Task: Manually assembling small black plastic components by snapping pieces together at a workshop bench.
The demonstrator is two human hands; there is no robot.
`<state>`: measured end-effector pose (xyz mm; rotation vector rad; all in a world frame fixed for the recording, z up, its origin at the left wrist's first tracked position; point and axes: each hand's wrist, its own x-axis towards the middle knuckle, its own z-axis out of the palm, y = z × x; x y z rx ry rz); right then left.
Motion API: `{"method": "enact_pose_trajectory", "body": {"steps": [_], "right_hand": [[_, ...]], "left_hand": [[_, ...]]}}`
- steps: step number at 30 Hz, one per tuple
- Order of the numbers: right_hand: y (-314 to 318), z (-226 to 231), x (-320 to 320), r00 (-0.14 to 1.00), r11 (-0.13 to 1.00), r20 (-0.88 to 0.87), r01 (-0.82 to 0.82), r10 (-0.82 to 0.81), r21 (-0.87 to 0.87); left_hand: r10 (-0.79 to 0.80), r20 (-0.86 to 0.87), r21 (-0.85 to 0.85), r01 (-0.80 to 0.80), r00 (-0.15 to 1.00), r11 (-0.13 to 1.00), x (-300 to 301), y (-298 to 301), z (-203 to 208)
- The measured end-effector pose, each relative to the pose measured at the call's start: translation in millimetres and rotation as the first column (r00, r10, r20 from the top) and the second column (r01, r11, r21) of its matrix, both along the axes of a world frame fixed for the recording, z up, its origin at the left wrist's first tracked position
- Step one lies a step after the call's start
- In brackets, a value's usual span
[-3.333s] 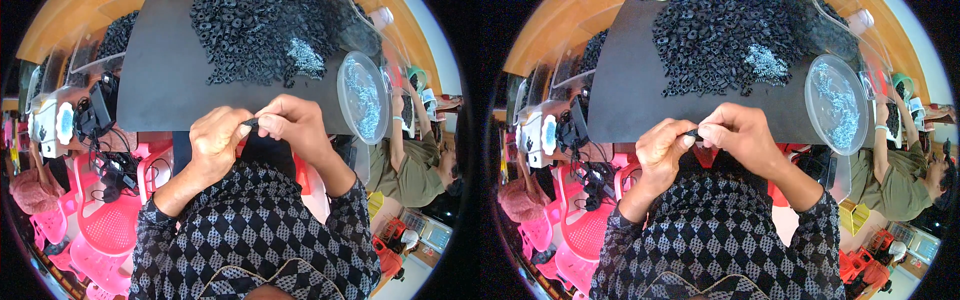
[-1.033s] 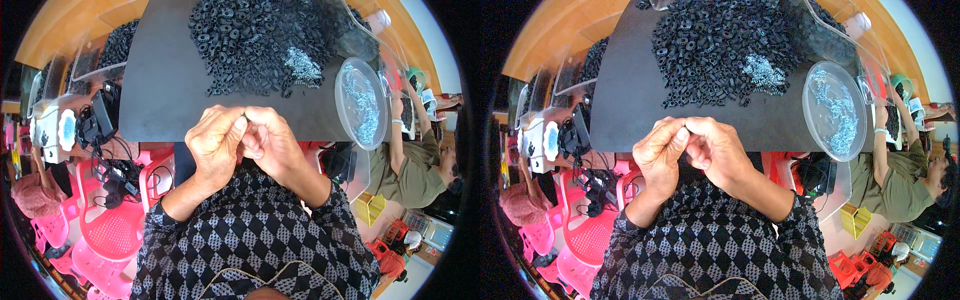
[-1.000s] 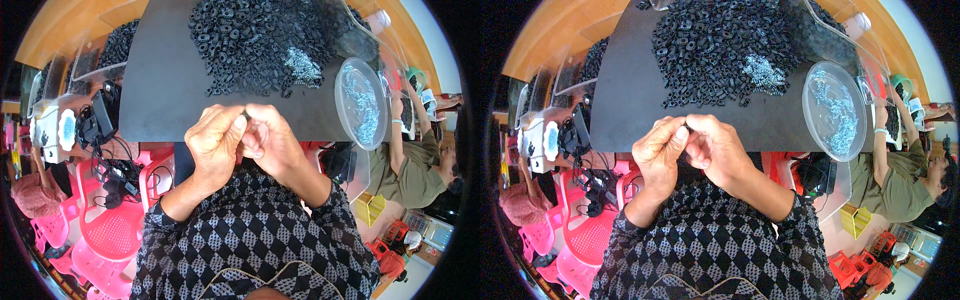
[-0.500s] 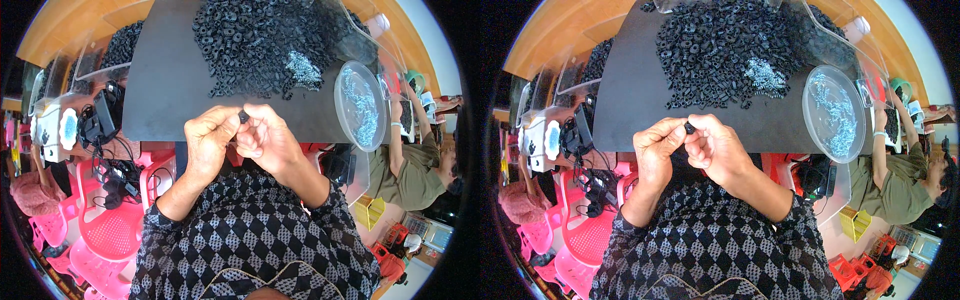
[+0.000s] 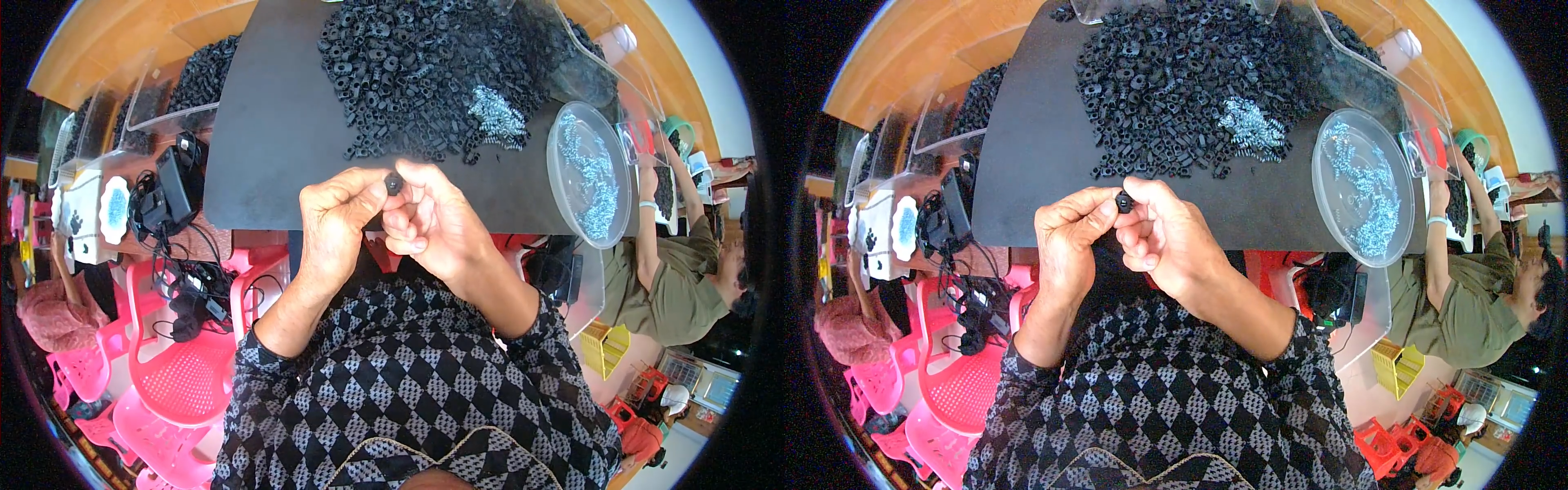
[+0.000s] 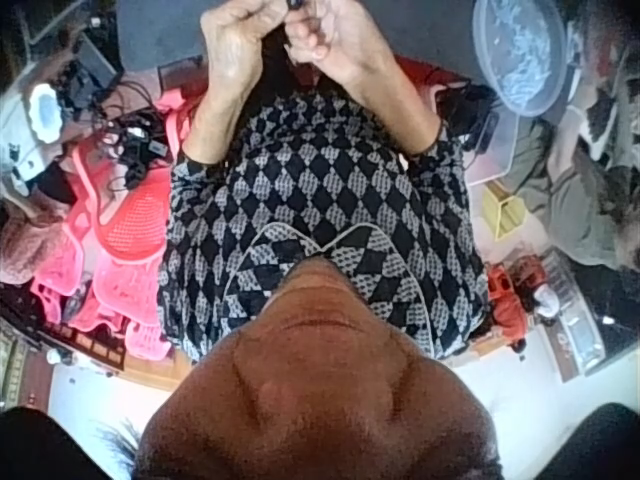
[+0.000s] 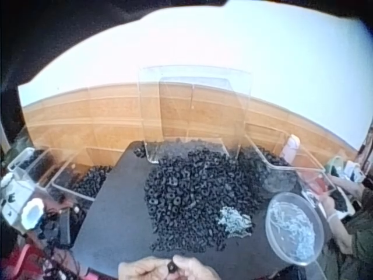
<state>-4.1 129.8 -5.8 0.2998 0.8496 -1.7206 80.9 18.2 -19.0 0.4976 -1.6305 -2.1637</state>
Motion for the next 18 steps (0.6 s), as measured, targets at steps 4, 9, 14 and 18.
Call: {"method": "enact_pose_trajectory", "body": {"steps": [4,9,14,18], "right_hand": [[1,-1,-2,1.0,1.0,-0.012,-0.015,0.016,0.02],[2,-4,-1,0.999,0.999,-0.034,-0.016,0.018,0.042],[6,-8,-3,0.998,0.999,-0.058,-0.04,0.039,-0.02],[15,3,-3,0.988,0.999,-0.15,-0.04,0.04,0.0]], "left_hand": [[-0.005,-0.009,0.0,0.005,1.0,1.0,-1,-1,-2],[-0.032,0.014,0.043,0.031,0.999,0.999,-1,-1,1],[-0.028,-0.004,-0.08,0.027,1.0,0.996,0,2,-1],[-0.022,-0.041,-0.291,0.009,0.999,0.957,3,5,-7]]}}
